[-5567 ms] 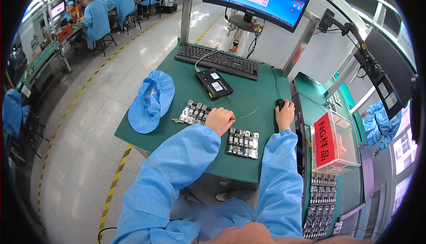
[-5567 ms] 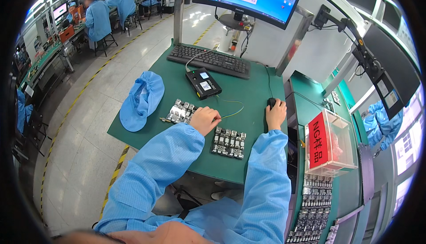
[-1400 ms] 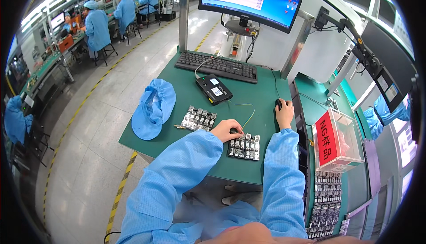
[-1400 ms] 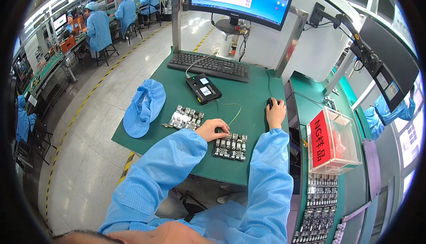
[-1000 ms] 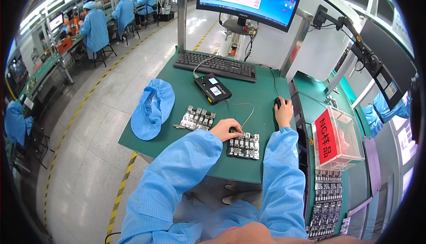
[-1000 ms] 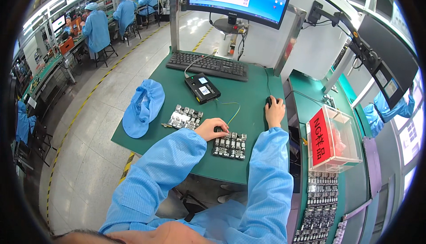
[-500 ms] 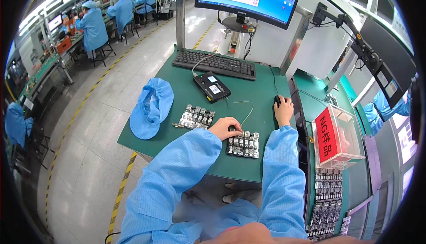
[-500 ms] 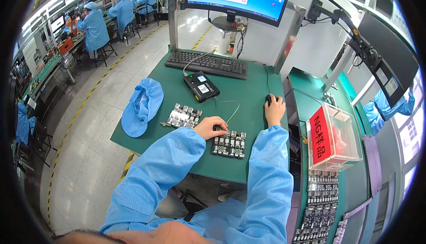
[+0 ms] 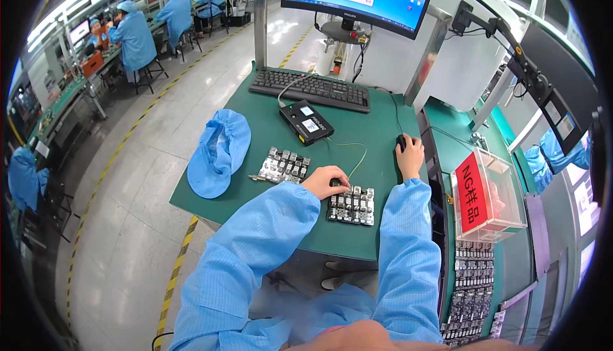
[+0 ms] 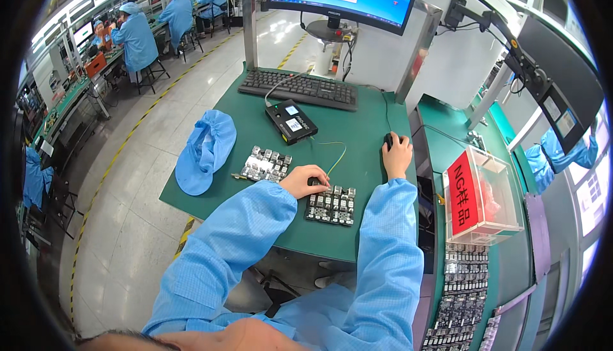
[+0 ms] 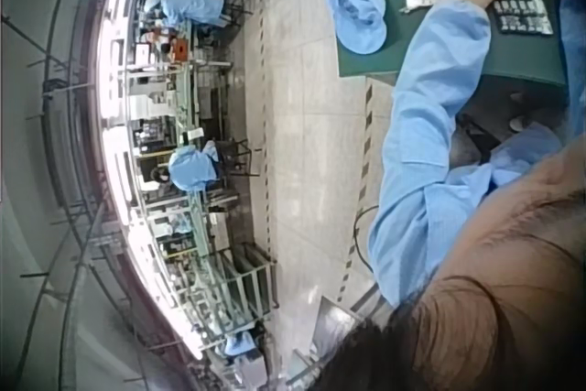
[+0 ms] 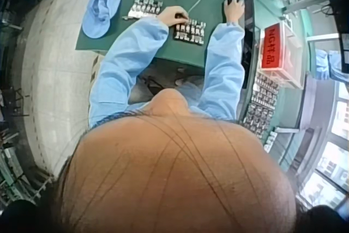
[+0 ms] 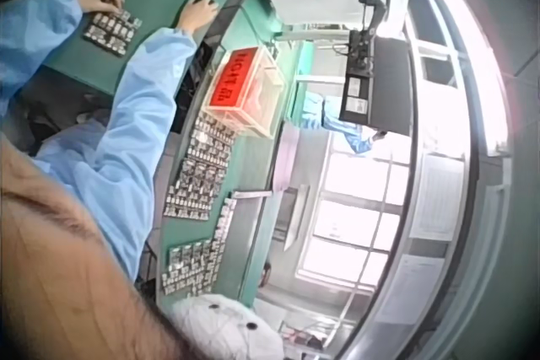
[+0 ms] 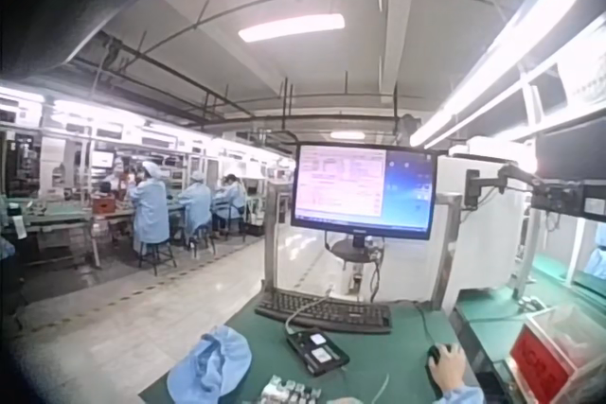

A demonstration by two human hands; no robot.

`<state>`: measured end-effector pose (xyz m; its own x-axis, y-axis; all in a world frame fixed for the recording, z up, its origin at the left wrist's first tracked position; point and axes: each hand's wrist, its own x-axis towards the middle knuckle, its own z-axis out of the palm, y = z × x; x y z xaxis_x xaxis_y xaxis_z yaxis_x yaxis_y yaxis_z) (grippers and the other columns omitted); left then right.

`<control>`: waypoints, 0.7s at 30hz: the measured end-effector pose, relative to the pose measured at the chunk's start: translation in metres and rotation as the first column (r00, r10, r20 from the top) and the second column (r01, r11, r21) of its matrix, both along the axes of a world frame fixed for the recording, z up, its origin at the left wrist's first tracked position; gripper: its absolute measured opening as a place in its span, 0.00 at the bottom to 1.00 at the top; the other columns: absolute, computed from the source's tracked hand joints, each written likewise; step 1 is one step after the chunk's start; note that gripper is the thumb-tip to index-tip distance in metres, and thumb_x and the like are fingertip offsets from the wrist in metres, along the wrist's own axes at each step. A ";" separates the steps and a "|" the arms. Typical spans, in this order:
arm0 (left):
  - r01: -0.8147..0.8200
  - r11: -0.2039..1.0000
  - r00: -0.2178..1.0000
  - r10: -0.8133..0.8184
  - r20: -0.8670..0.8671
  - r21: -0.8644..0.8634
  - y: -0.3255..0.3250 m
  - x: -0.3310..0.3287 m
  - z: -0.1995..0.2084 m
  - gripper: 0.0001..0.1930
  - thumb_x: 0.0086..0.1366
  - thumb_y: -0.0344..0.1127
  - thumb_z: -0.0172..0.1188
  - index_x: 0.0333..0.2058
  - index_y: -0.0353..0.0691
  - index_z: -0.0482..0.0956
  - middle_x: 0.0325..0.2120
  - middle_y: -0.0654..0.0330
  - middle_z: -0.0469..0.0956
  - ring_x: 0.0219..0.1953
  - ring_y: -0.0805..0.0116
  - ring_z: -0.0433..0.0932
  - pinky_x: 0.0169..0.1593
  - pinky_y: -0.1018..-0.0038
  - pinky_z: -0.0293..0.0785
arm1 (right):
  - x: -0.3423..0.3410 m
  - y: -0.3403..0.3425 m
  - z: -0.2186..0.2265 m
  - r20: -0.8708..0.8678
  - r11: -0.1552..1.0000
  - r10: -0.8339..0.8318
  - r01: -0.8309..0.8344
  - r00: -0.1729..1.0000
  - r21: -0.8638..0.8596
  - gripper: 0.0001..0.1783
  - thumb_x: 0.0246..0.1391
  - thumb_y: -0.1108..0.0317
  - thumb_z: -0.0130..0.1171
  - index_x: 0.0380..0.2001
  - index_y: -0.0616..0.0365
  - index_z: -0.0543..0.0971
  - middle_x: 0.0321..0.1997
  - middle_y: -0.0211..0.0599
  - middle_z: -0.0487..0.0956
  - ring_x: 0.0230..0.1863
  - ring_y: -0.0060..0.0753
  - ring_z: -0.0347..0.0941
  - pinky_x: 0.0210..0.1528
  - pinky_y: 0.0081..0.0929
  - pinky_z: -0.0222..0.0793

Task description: Testing and inspecting electronic circuit boards using a test probe and monitoring software on a computer.

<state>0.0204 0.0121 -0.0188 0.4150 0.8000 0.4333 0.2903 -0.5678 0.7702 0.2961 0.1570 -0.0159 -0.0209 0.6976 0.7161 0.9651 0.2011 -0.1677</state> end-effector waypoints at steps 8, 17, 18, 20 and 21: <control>0.002 1.000 1.000 -0.002 -0.014 -0.018 -0.001 0.000 0.002 0.06 0.52 0.31 0.65 0.27 0.37 0.78 0.34 0.58 0.77 0.41 0.64 0.76 0.47 0.71 0.71 | -0.001 -0.001 0.001 0.035 0.998 -0.059 0.059 0.998 -0.003 0.22 0.44 0.60 0.61 0.47 0.43 0.75 0.48 0.39 0.70 0.47 0.45 0.68 0.45 0.39 0.66; 0.004 0.999 1.000 -0.004 0.003 -0.034 -0.001 -0.001 0.002 0.06 0.52 0.31 0.65 0.27 0.37 0.78 0.33 0.58 0.77 0.41 0.64 0.76 0.47 0.71 0.71 | -0.002 -0.003 0.004 0.035 0.993 -0.112 0.113 0.993 -0.032 0.23 0.45 0.57 0.60 0.48 0.43 0.74 0.49 0.38 0.70 0.49 0.42 0.67 0.49 0.38 0.62; 0.013 0.999 1.000 -0.013 0.011 -0.045 -0.001 -0.001 0.002 0.06 0.52 0.31 0.64 0.27 0.37 0.78 0.33 0.58 0.77 0.41 0.64 0.76 0.47 0.71 0.71 | -0.002 -0.003 0.004 0.029 0.995 -0.100 0.101 0.995 -0.022 0.23 0.45 0.57 0.60 0.48 0.43 0.74 0.49 0.38 0.70 0.49 0.42 0.67 0.49 0.38 0.62; 0.001 0.999 1.000 -0.001 0.003 -0.034 -0.001 -0.001 0.002 0.06 0.52 0.31 0.65 0.27 0.37 0.78 0.33 0.58 0.77 0.41 0.64 0.76 0.47 0.71 0.71 | -0.003 -0.004 0.004 0.018 0.993 -0.119 0.119 0.993 -0.023 0.25 0.44 0.56 0.59 0.48 0.47 0.73 0.49 0.39 0.70 0.49 0.42 0.66 0.49 0.38 0.61; 0.000 1.000 1.000 0.000 -0.003 -0.021 -0.001 -0.001 0.001 0.06 0.52 0.31 0.65 0.27 0.37 0.78 0.33 0.59 0.77 0.41 0.64 0.76 0.47 0.71 0.72 | -0.003 -0.005 0.004 0.016 0.993 -0.113 0.113 0.993 -0.021 0.25 0.44 0.56 0.59 0.48 0.47 0.73 0.49 0.39 0.70 0.49 0.42 0.66 0.49 0.38 0.61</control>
<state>0.0199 0.0112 -0.0175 0.4160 0.8091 0.4151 0.2930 -0.5513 0.7812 0.2929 0.1523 -0.0115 0.0490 0.7117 0.7008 0.9838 0.0868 -0.1569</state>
